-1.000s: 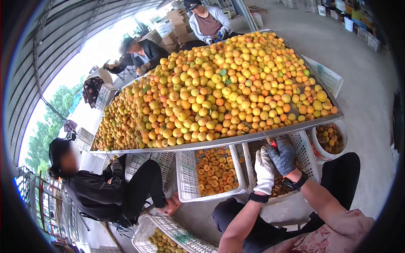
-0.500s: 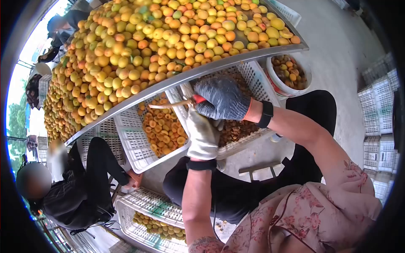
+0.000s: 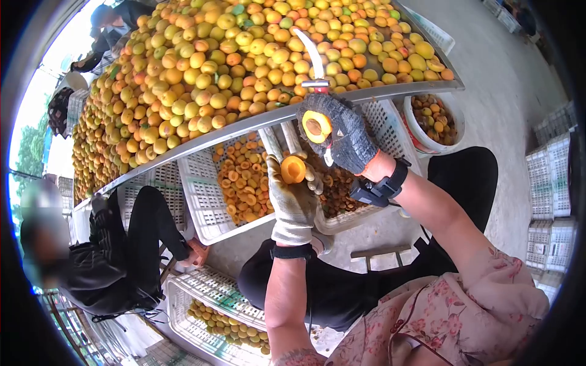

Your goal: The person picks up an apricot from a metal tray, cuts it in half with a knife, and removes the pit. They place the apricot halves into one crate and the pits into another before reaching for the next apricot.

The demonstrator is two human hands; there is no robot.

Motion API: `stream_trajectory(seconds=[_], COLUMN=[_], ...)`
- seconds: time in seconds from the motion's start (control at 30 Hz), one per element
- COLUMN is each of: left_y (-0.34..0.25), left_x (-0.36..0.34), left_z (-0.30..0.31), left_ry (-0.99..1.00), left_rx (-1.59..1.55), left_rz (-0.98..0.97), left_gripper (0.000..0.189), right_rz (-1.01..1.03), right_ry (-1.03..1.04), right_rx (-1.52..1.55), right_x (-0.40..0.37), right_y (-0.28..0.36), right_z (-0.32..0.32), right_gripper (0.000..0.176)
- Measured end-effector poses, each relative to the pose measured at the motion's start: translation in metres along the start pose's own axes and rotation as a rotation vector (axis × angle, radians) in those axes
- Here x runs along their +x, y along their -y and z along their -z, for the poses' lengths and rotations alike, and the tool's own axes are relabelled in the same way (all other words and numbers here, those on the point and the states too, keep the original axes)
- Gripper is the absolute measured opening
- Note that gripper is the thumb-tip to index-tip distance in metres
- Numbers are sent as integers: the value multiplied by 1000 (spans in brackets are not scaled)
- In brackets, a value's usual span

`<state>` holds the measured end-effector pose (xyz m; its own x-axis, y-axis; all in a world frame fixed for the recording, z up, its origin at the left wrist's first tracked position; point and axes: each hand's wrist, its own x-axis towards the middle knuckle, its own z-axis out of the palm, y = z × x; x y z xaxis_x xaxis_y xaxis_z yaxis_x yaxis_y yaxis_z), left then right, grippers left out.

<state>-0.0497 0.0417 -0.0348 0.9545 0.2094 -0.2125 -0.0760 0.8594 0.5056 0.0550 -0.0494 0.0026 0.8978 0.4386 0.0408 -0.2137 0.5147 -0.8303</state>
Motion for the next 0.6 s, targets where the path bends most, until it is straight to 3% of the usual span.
stream_trajectory(seconds=[0.07,0.13,0.2,0.23,0.3,0.33,0.37,0.4,0.43,0.47,0.53,0.57,0.6], left_y=[-5,-14,-24,-27,-33,-35,-29,-19,-9,3,16,21,18], left_x=[-2,-6,1,8,10,12,14,5,3,8,7,9,9], left_z=[5,7,13,37,32,30,30,-12,-18,-2,-11,-5,-9], left_ry=[-145,-315,-795,-766,-728,-692,-519,-424,-249,-250,-236,-253,-261], left_rx=[-26,68,666,800,790,783,765,475,609,927,810,1066,1326], left_rz=[-16,-135,-428,-578,-589,-594,-494,-382,-419,-443,-496,-591,-682], left_gripper=[55,49,48,47,48,50,56,56,52,44,40,39,38], right_rz=[442,416,343,343,-148,-146,-155,-173,-148,133,317,316,397], right_ry=[171,219,232,233,72,72,30,-12,-49,-19,-133,-127,-114], right_rx=[-381,-453,-337,-336,98,100,116,133,38,-209,-591,-590,-793], right_x=[1,1,4,3,1,2,3,1,0,1,2,-1,-5], right_y=[-10,-12,-14,-14,-10,-12,-19,-29,-41,-58,-73,-67,-55], right_z=[-3,-5,-6,-8,-17,-20,-23,-25,-25,-18,-8,-6,-6], right_gripper=[24,30,23,23,17,17,16,16,16,18,21,21,24])
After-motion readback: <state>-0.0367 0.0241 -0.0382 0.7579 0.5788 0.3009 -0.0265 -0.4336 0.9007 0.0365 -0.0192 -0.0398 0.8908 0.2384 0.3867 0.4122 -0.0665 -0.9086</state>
